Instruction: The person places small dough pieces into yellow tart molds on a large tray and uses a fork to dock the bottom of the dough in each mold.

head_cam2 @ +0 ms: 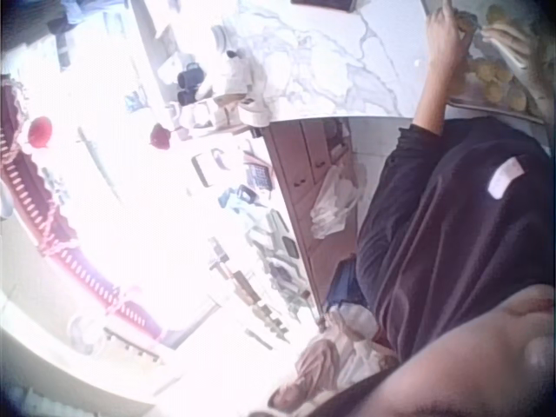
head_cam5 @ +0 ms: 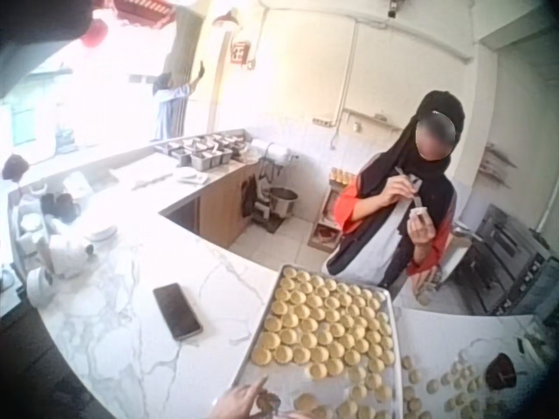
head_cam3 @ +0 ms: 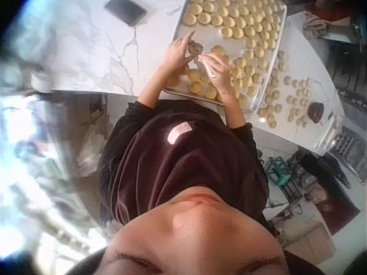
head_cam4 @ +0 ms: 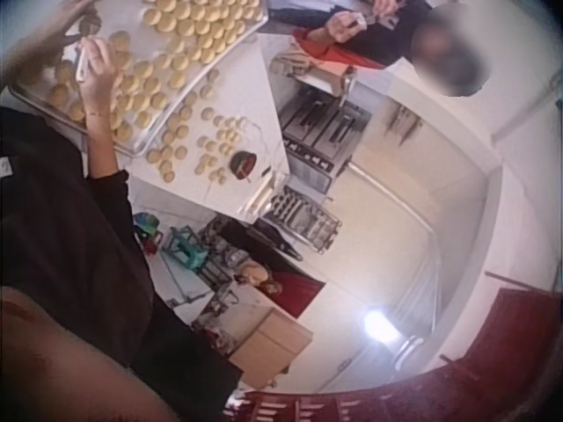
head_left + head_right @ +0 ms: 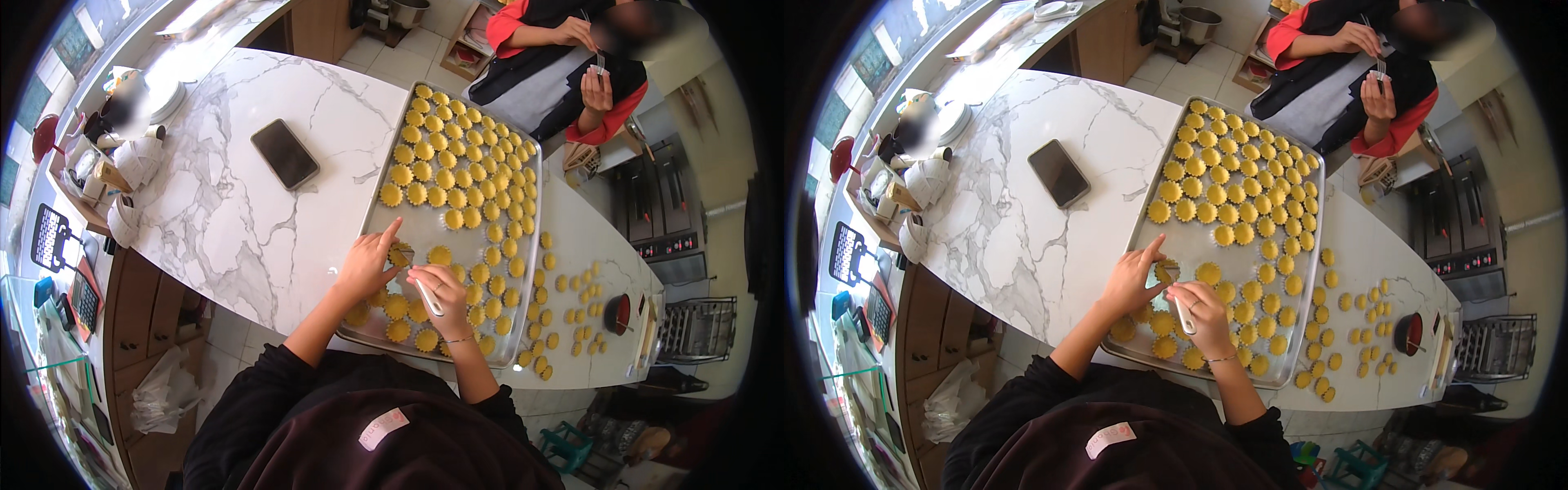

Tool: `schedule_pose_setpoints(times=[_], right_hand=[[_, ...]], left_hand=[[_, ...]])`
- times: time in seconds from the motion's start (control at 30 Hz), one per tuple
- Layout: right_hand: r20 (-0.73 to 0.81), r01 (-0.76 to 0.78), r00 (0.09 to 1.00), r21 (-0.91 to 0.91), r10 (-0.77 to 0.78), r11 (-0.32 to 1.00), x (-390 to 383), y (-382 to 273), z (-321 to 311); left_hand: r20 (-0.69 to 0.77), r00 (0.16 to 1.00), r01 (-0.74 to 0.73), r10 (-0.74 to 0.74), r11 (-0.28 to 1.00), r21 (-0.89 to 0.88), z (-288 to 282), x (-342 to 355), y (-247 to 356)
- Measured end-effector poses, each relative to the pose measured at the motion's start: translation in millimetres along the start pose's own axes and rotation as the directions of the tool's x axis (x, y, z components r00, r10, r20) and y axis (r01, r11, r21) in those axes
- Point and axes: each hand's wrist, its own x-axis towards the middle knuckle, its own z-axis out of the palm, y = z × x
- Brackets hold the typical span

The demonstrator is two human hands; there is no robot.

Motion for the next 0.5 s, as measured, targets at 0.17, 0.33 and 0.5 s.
schedule_pose_setpoints(times=[0.17,0.33,0.5], right_hand=[[0.014,-0.004,1.000,0.001,0.004,1.000,0.4,-2.0,0.7],[-0.062,-0.035,0.997,0.008,0.035,0.999,-1.3,-4.5,-4.0],[-0.043,-0.031,0.999,0.000,0.031,1.000,-0.7,-6.5,-3.8]], left_hand=[[-0.009,1.000,0.003,-0.003,1.000,-0.005,0.7,0.1,-0.5],[-0.024,0.999,-0.030,0.030,1.000,0.008,-0.6,-0.4,1.5],[-0.016,1.000,-0.016,0.016,1.000,-0.021,-0.9,-0.3,0.5]])
